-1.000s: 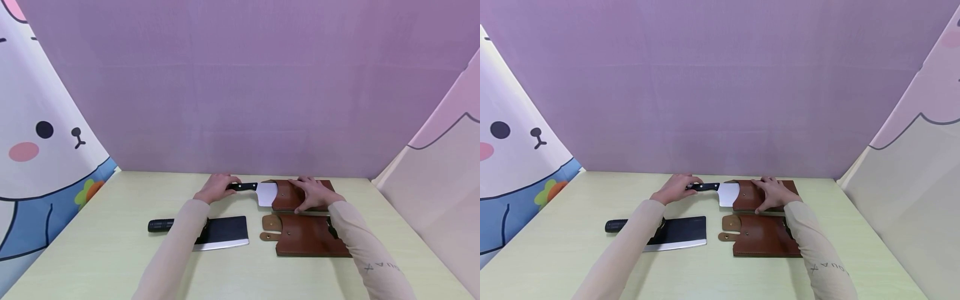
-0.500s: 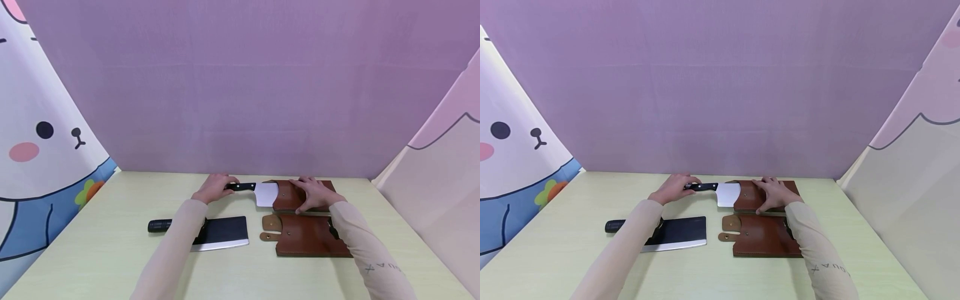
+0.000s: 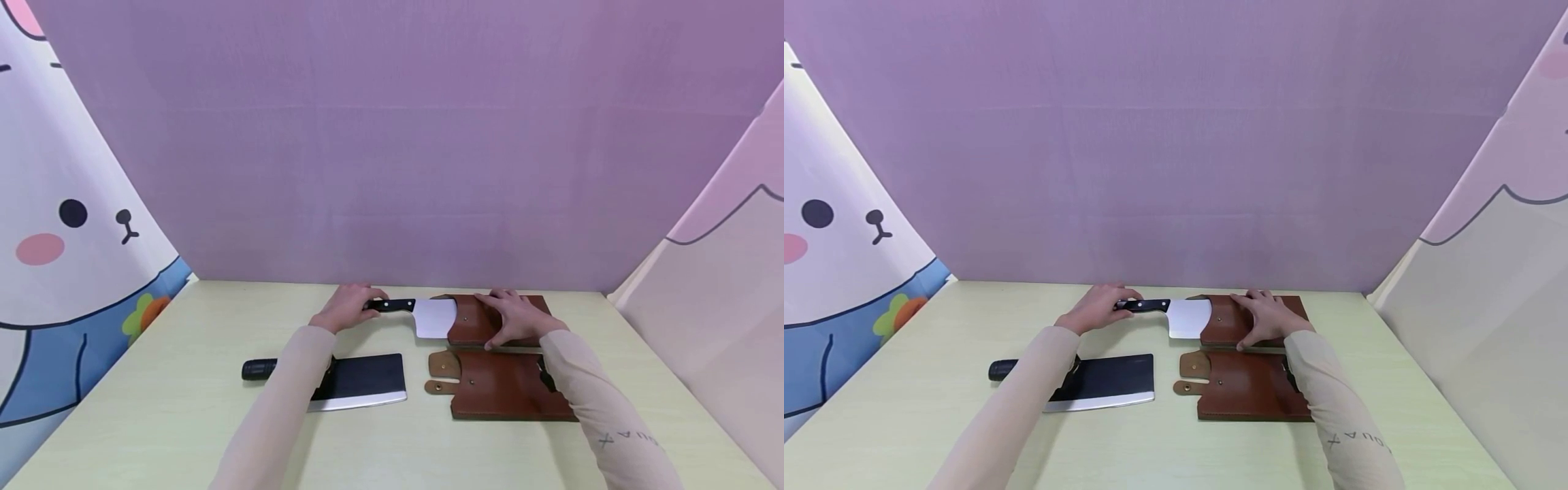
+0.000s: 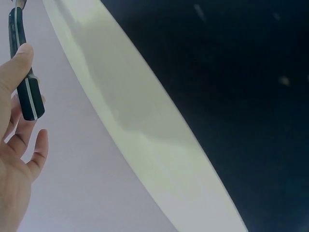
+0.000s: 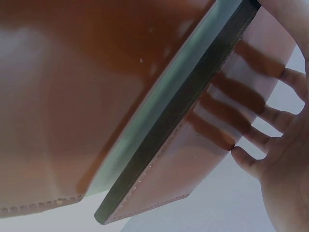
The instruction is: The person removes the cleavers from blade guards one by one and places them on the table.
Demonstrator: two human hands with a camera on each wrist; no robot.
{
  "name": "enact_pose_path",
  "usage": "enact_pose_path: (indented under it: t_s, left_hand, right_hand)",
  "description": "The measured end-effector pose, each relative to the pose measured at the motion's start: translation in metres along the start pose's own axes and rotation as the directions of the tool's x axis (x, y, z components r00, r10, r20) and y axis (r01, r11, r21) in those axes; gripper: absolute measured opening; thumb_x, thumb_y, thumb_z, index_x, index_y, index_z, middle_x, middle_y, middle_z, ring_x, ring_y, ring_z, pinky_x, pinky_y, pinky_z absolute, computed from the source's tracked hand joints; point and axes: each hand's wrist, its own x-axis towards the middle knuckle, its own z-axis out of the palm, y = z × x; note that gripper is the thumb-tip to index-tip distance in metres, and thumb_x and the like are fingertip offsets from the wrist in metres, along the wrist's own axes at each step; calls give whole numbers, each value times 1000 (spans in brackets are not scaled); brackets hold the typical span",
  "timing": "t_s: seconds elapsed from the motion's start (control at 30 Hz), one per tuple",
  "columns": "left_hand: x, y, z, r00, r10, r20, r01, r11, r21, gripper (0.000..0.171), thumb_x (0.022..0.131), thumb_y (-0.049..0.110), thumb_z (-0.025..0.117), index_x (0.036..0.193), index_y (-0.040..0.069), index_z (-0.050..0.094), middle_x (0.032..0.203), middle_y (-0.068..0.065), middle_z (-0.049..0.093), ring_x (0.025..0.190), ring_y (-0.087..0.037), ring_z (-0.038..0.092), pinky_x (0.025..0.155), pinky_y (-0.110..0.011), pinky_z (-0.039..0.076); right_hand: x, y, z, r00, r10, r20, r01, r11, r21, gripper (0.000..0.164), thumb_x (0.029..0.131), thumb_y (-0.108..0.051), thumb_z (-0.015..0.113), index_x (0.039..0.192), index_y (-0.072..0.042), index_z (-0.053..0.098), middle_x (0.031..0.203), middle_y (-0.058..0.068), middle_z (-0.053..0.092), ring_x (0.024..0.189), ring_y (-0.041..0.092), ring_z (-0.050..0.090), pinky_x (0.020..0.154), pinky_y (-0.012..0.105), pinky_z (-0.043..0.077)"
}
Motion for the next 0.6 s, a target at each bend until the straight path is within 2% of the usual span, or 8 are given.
enact_pose_path:
  t_s: [0.6]
  left_hand:
    - [-4,-8,-1,1000,21,-23,-21,1000,-4,31,79,23,70,110,22,65,96,-3,64,76,-17,55,72,-37,45]
  right_hand:
    - [-2,2,-1,1000,-2,7,2,1000,2,103,55,-47,83,141,-16,35,137,21,36,124,42,28,94,67,27]
